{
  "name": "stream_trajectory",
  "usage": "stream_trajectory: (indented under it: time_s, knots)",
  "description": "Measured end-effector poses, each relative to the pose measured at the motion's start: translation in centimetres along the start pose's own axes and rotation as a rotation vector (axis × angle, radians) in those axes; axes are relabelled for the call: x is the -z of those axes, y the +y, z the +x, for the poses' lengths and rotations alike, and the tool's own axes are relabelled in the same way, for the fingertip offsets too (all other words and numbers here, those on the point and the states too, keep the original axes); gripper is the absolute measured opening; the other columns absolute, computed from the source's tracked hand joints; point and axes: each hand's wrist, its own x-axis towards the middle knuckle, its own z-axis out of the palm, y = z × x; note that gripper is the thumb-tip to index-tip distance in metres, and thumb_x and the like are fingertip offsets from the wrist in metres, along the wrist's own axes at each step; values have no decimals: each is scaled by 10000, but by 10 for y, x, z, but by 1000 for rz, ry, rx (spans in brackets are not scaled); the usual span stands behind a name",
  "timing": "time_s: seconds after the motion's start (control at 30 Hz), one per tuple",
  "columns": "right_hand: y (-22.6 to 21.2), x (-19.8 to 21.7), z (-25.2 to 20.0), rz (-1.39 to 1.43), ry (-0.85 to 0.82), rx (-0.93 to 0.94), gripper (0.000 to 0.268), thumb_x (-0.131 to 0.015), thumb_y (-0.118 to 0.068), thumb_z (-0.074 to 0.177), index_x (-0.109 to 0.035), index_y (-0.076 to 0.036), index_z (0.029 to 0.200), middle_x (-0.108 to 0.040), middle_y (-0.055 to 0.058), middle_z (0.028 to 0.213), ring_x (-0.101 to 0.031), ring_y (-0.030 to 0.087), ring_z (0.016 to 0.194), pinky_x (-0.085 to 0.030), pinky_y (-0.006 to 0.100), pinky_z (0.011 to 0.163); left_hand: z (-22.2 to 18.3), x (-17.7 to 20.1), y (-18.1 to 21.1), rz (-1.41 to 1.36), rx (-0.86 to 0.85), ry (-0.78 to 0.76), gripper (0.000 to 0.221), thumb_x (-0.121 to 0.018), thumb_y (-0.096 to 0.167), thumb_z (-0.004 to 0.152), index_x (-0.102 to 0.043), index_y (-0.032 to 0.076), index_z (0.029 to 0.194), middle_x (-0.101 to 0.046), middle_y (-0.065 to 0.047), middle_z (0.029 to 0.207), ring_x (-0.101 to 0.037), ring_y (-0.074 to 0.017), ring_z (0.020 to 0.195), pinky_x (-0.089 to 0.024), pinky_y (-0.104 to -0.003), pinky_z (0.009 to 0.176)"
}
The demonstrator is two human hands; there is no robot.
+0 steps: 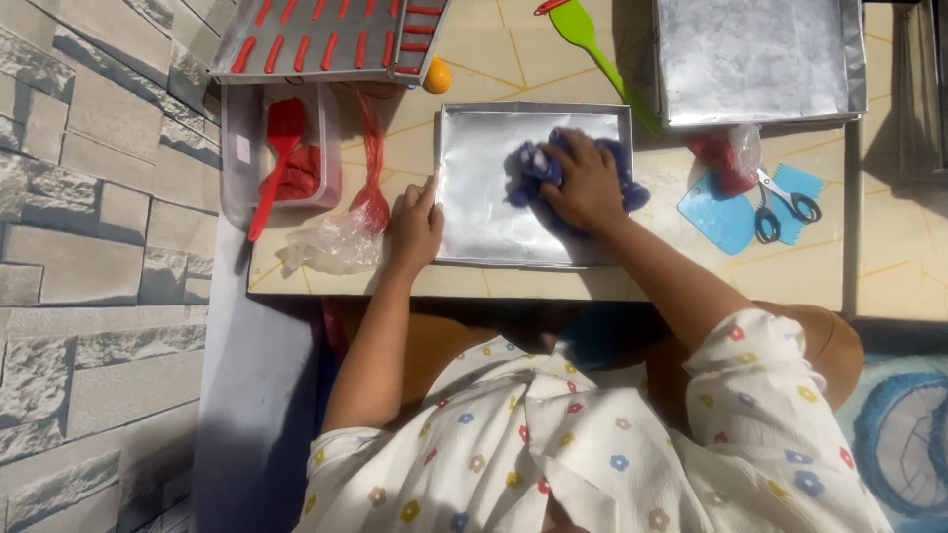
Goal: The person cleans a baking tray with a cloth, pipes red dough in lines, and smooths the lines with their finger.
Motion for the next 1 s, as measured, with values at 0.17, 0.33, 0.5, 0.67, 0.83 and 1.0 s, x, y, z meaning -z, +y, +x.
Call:
stream_trajectory:
  time_s: [0.17, 0.33, 0.5, 0.67, 0.83, 1.0]
  knots:
    - [10, -25, 32, -80, 107, -59, 651, -615, -461, 855, -543, -284, 1477, -483, 83, 1489, -398, 317, 1439, -343, 551, 1085, 4, -1, -3, -2, 12, -31, 450, -564, 181, 1034, -558, 118, 1479, -624, -119, 1102, -639, -279, 1009, -580, -389, 823]
    - [-13, -34, 47, -111, 191, 11, 672, -654, -446, 813, -579, -210, 1437, -520, 101, 1430, -433, 317, 1383, -345, 532, 1068, 4, -5, -7, -21, 2, -35, 462, -547, 182, 1038, -535, 113, 1495, -616, -127, 1117, -629, -286, 1016, -587, -400, 819]
    - [-45, -49, 67, -123, 201, 46, 699, -695, -458, 782, -598, -184, 1417, -524, 111, 1416, -427, 333, 1359, -332, 537, 1068, 4, -9, -11, -19, 0, -25, 460, -546, 189, 1040, -534, 106, 1493, -611, -124, 1120, -622, -286, 1019, -586, -400, 817]
    - [-87, -55, 88, -107, 106, 59, 712, -666, -492, 817, -569, -176, 1447, -501, 119, 1447, -397, 335, 1371, -307, 538, 1084, 5, -19, -20, -48, -34, 12, 520, -550, 191, 1023, -490, 185, 1540, -583, -105, 1081, -603, -321, 996, -574, -456, 813]
    - [-99, -63, 101, -102, 33, 65, 719, -608, -515, 841, -545, -173, 1469, -476, 113, 1467, -364, 335, 1383, -290, 540, 1075, 7, -31, -33, -59, -56, 30, 566, -556, 211, 1010, -455, 238, 1565, -563, -97, 1076, -590, -336, 1001, -565, -477, 825]
    - [-94, -59, 103, -86, 11, 103, 710, -595, -518, 833, -550, -201, 1467, -468, 92, 1470, -365, 329, 1365, -294, 536, 1059, 5, -27, -29, -127, -56, 35, 566, -540, 190, 1013, -457, 257, 1568, -558, -95, 1060, -589, -341, 987, -557, -465, 818]
